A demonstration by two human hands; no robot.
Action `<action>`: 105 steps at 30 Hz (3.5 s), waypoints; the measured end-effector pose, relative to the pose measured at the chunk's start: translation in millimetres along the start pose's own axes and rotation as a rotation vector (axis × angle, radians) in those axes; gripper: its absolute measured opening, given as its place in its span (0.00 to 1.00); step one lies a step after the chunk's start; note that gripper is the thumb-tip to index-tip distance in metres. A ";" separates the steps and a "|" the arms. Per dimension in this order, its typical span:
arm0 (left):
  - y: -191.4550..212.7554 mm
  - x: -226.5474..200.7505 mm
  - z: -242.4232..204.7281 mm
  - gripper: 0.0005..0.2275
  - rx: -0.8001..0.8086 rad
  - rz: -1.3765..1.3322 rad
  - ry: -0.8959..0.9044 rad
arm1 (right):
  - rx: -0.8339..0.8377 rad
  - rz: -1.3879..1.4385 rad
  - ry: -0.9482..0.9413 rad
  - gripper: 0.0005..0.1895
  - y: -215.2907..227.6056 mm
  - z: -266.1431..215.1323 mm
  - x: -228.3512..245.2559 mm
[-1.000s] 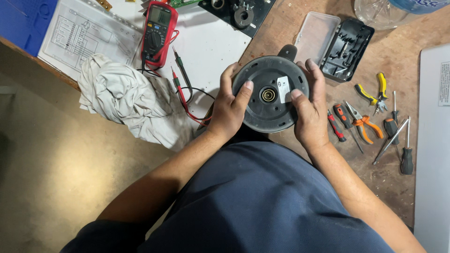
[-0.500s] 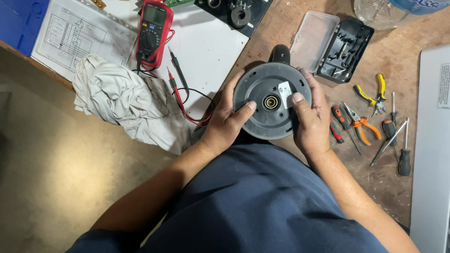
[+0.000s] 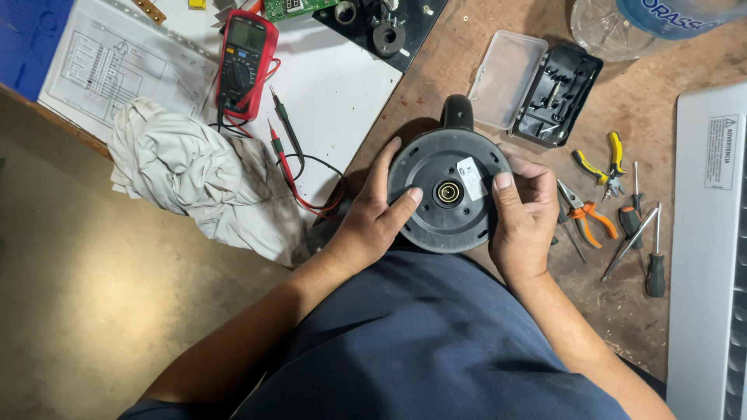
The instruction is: The person aligns a black plastic cover over a circular metal housing containing wires and a central bearing. They press down to secure the cover, then rotate the assembly to inspect the fit and alignment from multiple angles.
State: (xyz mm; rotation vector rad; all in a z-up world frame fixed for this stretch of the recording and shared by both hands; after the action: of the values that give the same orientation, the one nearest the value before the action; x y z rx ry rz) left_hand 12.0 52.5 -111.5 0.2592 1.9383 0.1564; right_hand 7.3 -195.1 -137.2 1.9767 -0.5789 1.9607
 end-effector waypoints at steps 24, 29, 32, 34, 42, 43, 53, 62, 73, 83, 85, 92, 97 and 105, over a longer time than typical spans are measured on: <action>0.9 40.3 -10.9 0.53 0.160 -0.180 -0.083 | 0.116 0.034 -0.158 0.30 9.8 -0.9 -11.3; 3.3 37.8 -13.5 0.53 0.181 -0.195 -0.090 | 0.135 0.019 -0.139 0.29 3.8 -5.0 -3.0; 1.2 42.8 -13.6 0.53 0.187 -0.196 -0.080 | 0.133 0.018 -0.122 0.27 2.0 -4.3 4.0; 0.1 48.5 -13.8 0.53 0.197 -0.198 -0.073 | 0.136 0.005 -0.104 0.25 2.2 -3.5 4.1; 5.0 44.8 -15.4 0.53 0.167 -0.137 -0.022 | 0.196 -0.056 -0.096 0.29 3.5 -2.6 4.8; 4.9 45.6 -14.9 0.53 0.166 -0.136 -0.023 | 0.197 -0.055 -0.094 0.29 6.0 -1.1 6.5; 5.4 34.8 -16.3 0.52 0.186 -0.073 -0.063 | 0.299 -0.179 -0.082 0.31 4.8 -4.1 15.8; 1.8 20.8 -10.8 0.50 0.141 0.082 -0.119 | 0.328 -0.140 -0.147 0.35 12.6 -7.3 12.8; -6.1 -17.3 6.4 0.24 -0.186 0.392 -0.298 | 0.200 -0.027 -0.217 0.42 6.7 -6.7 26.7; -19.0 -44.4 -18.5 0.69 0.166 0.699 -0.718 | 0.194 0.024 -0.422 0.46 17.9 -1.8 26.5; -24.5 -44.7 -12.5 0.73 0.213 0.754 -0.714 | 0.204 0.047 -0.440 0.45 12.0 1.9 26.3; -26.3 -62.3 7.7 0.47 -0.022 0.981 -0.629 | 0.313 -0.108 -0.251 0.32 7.8 17.5 15.1; -34.4 -62.2 20.6 0.31 -0.098 0.964 -0.478 | 0.323 -0.046 -0.172 0.30 13.8 15.5 19.0; -54.8 -89.3 19.0 0.43 0.064 1.035 -0.365 | 0.351 0.041 -0.253 0.28 11.2 14.1 24.7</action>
State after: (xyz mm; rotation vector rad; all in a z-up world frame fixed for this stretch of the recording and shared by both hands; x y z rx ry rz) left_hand 55.7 -23.5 -50.9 1.2284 1.2894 0.6684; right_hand 14.1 -213.5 -113.7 2.4680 -0.3499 1.9572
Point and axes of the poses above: each hand's wrist, its own z-axis towards the middle knuckle, its own y-axis out of the back of the hand, x = y × z, the point moved 7 cm from there along z, towards the middle knuckle, and after that the axes turned 12 degrees about -x, right-handed, at the moved point
